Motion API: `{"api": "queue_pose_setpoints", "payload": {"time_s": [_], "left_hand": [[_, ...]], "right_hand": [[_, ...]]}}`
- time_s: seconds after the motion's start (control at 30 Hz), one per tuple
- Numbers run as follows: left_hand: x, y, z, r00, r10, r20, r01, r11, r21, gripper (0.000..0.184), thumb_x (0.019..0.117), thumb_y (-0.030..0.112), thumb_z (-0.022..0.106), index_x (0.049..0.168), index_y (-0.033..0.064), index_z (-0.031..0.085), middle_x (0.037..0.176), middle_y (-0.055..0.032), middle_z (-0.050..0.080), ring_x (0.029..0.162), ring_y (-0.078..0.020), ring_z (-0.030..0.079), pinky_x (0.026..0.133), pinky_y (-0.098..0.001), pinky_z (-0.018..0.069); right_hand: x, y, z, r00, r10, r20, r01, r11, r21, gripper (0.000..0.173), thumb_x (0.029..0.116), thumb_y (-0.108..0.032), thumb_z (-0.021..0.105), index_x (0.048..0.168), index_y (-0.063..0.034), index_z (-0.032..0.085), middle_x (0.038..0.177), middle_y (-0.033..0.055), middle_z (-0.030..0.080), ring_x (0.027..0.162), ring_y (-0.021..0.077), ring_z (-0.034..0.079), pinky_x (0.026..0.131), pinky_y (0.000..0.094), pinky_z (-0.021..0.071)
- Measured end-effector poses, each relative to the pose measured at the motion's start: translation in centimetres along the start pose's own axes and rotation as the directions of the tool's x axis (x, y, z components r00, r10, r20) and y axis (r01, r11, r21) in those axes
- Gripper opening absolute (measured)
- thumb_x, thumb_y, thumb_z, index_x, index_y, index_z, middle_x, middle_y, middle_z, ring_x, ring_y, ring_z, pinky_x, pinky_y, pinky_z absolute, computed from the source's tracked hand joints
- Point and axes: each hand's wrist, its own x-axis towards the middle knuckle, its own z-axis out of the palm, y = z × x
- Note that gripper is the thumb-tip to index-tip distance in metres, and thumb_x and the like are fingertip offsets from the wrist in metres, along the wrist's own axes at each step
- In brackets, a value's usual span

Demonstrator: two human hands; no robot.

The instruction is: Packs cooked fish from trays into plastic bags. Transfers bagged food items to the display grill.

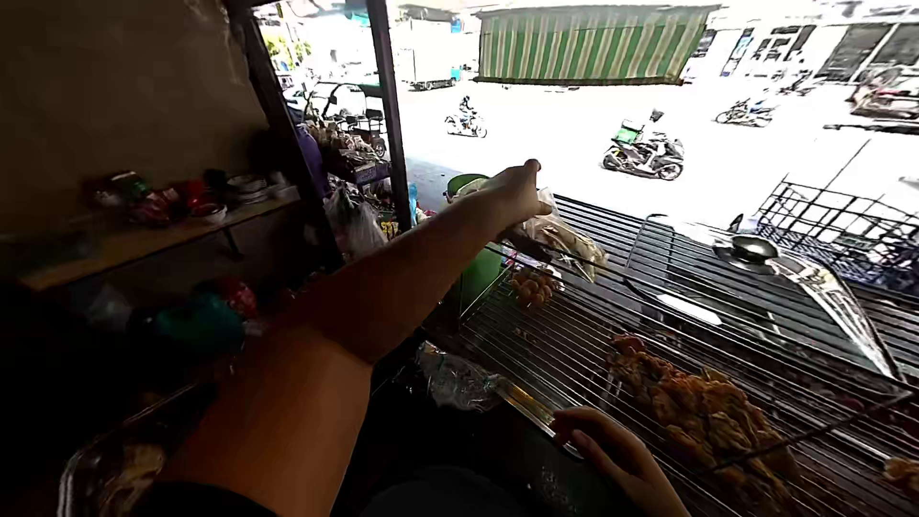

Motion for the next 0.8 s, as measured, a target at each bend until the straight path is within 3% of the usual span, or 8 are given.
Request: {"api": "queue_pose_setpoints", "payload": {"time_s": [0.1,0.17,0.2,0.27,0.37,0.47,0.63,0.8], "left_hand": [[-3.6,0.0,-1.9,0.963,0.139,-0.23,-0.109,0.985,0.136,0.053,0.0975,0.038,0.069,0.141,0.0109,0.057,0.125,-0.0146,0.065,0.115,-0.0298,0.066,0.094,-0.0499,0.0553],[-7.9,-1.1,-3.2,0.869,0.306,-0.389,-0.249,0.95,0.191,0.034,0.1009,0.032,0.065,0.128,0.0118,0.067,0.11,-0.0084,0.069,0.102,-0.0207,0.069,0.088,-0.0392,0.0569],[-10.6,-2.1,-3.5,0.816,0.371,-0.443,-0.308,0.928,0.21,0.028,0.1007,0.028,0.065,0.122,0.0109,0.07,0.102,-0.0068,0.07,0.094,-0.0187,0.069,0.083,-0.0363,0.0568],[-16.7,-4.9,-4.0,0.815,0.379,-0.437,-0.305,0.924,0.232,0.027,0.1007,0.027,0.065,0.12,0.0093,0.071,0.097,-0.0066,0.069,0.089,-0.0181,0.068,0.079,-0.0349,0.0563],[-25.9,-12.2,-3.8,0.915,0.164,-0.368,-0.092,0.974,0.205,0.029,0.1008,0.029,0.065,0.12,0.0077,0.071,0.105,-0.0112,0.071,0.095,-0.0239,0.07,0.084,-0.0424,0.0574],[-36.3,-21.6,-4.7,0.917,-0.235,-0.323,0.284,0.952,0.115,0.032,0.1021,0.028,0.064,0.125,0.0058,0.068,0.109,-0.0135,0.071,0.099,-0.0277,0.069,0.091,-0.0488,0.0554],[-57.1,-32.8,-4.7,0.577,-0.73,-0.366,0.771,0.634,-0.051,0.032,0.1019,0.025,0.065,0.125,0.0037,0.068,0.112,-0.0185,0.07,0.109,-0.0345,0.067,0.1,-0.0566,0.0507],[-72.3,-35.8,-0.6,0.245,-0.929,-0.279,0.928,0.308,-0.211,0.036,0.1019,0.027,0.065,0.129,0.0038,0.066,0.118,-0.0202,0.069,0.111,-0.0366,0.066,0.101,-0.0583,0.0502]], "right_hand": [[1.4,-0.3,1.6,0.998,0.011,0.067,-0.008,0.998,-0.054,0.027,0.106,-0.025,0.057,0.126,-0.0099,0.068,0.111,0.001,0.074,0.101,0.0122,0.072,0.093,0.0321,0.0603],[2.8,-0.1,3.2,0.992,0.023,0.128,-0.015,0.998,-0.067,0.026,0.1052,-0.02,0.058,0.125,-0.0061,0.068,0.111,0.0022,0.074,0.1,0.0118,0.071,0.093,0.0319,0.0599],[3.6,0.3,4.3,0.986,0.022,0.163,-0.011,0.998,-0.069,0.026,0.105,-0.019,0.058,0.125,-0.0048,0.068,0.11,0.0024,0.074,0.1,0.0112,0.071,0.093,0.0313,0.0596],[5.5,1.1,6.8,0.966,0.001,0.257,0.021,0.996,-0.083,0.027,0.1052,-0.017,0.057,0.126,-0.0028,0.067,0.11,0.0033,0.074,0.1,0.0107,0.071,0.093,0.0312,0.0597],[8.5,2.4,11.4,0.909,-0.067,0.412,0.144,0.977,-0.159,0.03,0.1046,-0.023,0.058,0.123,-0.0022,0.069,0.111,0.006,0.074,0.101,0.0097,0.071,0.093,0.0291,0.0596],[11.3,3.3,17.2,0.821,-0.129,0.556,0.266,0.948,-0.173,0.031,0.1038,-0.03,0.059,0.12,-0.0083,0.073,0.108,0.0027,0.075,0.098,0.0062,0.071,0.091,0.026,0.0589],[15.6,2.8,29.3,0.629,-0.065,0.775,0.307,0.936,-0.171,0.032,0.1035,-0.034,0.058,0.122,-0.0113,0.072,0.112,0.004,0.074,0.101,0.0106,0.071,0.091,0.0302,0.059],[17.3,0.4,45.6,0.392,0.003,0.92,0.308,0.942,-0.134,0.033,0.1047,-0.03,0.058,0.126,-0.0091,0.07,0.12,0.0112,0.071,0.107,0.0198,0.07,0.097,0.0387,0.0572]]}}
